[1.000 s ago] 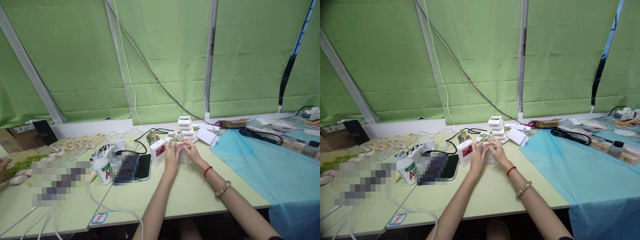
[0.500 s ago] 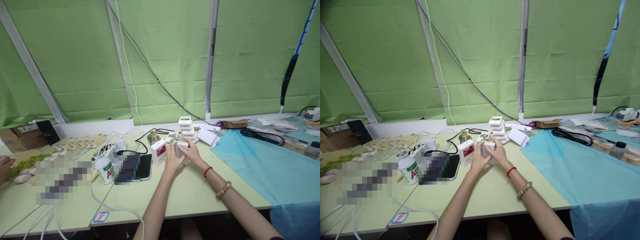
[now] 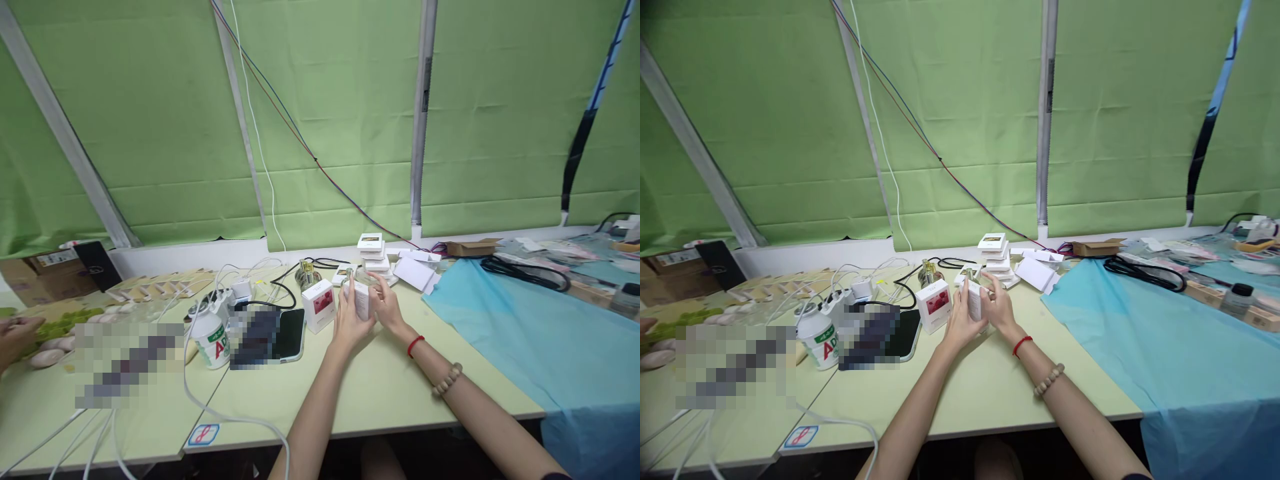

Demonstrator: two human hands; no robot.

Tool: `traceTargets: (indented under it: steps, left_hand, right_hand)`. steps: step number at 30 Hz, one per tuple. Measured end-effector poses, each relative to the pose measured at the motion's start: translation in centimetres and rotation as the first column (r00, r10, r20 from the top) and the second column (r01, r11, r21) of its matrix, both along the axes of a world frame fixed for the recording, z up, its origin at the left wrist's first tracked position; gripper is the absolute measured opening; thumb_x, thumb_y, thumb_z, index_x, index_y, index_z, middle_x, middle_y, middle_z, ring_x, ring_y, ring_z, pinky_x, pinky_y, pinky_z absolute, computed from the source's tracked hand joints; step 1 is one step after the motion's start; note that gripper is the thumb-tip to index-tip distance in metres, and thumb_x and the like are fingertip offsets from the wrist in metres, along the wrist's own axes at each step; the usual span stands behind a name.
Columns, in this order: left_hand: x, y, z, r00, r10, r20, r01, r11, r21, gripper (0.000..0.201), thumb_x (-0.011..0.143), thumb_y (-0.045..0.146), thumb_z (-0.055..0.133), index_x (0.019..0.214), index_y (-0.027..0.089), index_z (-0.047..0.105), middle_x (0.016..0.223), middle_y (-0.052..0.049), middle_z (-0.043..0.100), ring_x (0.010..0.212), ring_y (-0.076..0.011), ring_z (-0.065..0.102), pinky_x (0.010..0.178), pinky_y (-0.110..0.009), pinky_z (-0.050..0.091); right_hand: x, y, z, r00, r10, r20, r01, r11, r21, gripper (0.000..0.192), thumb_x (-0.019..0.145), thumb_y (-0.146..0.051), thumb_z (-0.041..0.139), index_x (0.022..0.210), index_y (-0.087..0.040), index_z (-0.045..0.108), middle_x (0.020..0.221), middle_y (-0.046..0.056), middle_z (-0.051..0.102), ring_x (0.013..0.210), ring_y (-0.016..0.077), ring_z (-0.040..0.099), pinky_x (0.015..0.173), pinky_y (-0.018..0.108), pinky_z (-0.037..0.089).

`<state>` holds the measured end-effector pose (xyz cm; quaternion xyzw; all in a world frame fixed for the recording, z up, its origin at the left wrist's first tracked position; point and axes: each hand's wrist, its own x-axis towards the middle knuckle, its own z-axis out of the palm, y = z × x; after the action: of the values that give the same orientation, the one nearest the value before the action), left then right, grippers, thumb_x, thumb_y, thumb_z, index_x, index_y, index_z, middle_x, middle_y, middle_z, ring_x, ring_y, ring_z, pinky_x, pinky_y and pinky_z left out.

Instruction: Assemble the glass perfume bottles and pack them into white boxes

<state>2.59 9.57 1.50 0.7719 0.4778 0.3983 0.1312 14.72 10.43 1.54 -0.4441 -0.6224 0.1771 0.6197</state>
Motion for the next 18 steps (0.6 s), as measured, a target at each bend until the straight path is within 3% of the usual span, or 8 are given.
traceTargets:
  steps: [3,8,13,15,18]
  left_hand:
    - [0.0,0.4,-0.4,0.997,-0.019,0.078,0.017,0.999,0.027,0.098,0.066,0.032,0.065,0.142,0.027,0.003,0.141,-0.014,0.026,0.128,-0.0317,0.031,0.095,-0.045,0.039]
    - [0.1,0.7,-1.0,0.983,-0.060,0.176,0.055,0.998,0.036,0.101,0.064,0.031,0.067,0.142,0.024,0.004,0.141,-0.012,0.031,0.126,-0.0291,0.036,0.096,-0.042,0.040]
    - [0.3,0.8,-0.8,0.954,-0.077,0.290,0.082,0.997,-0.008,0.080,0.066,0.018,0.061,0.138,0.024,0.028,0.128,-0.008,0.051,0.111,-0.0240,0.053,0.090,-0.035,0.045]
    - [0.3,1.0,-0.4,0.923,-0.036,0.383,0.033,0.999,0.013,0.067,0.070,0.021,0.060,0.134,0.022,0.037,0.121,-0.008,0.057,0.107,-0.0221,0.056,0.090,-0.033,0.045]
    - [0.0,1.1,0.1,0.857,0.089,0.508,-0.136,0.989,0.057,0.062,0.072,0.025,0.061,0.130,0.022,0.040,0.120,-0.009,0.057,0.109,-0.0214,0.054,0.092,-0.032,0.043]
  right_hand:
    - [0.1,0.3,0.1,0.991,0.036,-0.133,-0.047,0.995,-0.084,0.045,0.080,-0.048,0.038,0.109,-0.018,0.056,0.081,0.006,0.060,0.063,0.0169,0.055,0.047,0.026,0.045]
    - [0.5,0.9,0.1,0.948,0.095,-0.302,-0.186,0.940,-0.286,0.053,0.080,-0.055,0.029,0.098,-0.015,0.060,0.072,0.005,0.055,0.059,0.0157,0.054,0.038,0.022,0.042]
    - [0.5,1.4,-0.7,0.922,0.130,-0.366,-0.298,0.839,-0.454,0.044,0.085,-0.047,0.028,0.108,-0.018,0.051,0.090,0.008,0.059,0.058,0.0126,0.058,0.043,0.023,0.048]
    - [0.3,1.5,-1.1,0.932,0.174,-0.318,-0.321,0.800,-0.507,0.034,0.084,-0.041,0.036,0.102,-0.018,0.053,0.088,0.008,0.060,0.056,0.0125,0.058,0.043,0.024,0.050]
    - [0.1,1.4,-1.5,0.932,0.278,-0.231,-0.361,0.743,-0.563,0.021,0.079,-0.031,0.046,0.089,-0.016,0.057,0.080,0.007,0.061,0.056,0.0121,0.059,0.045,0.023,0.050]
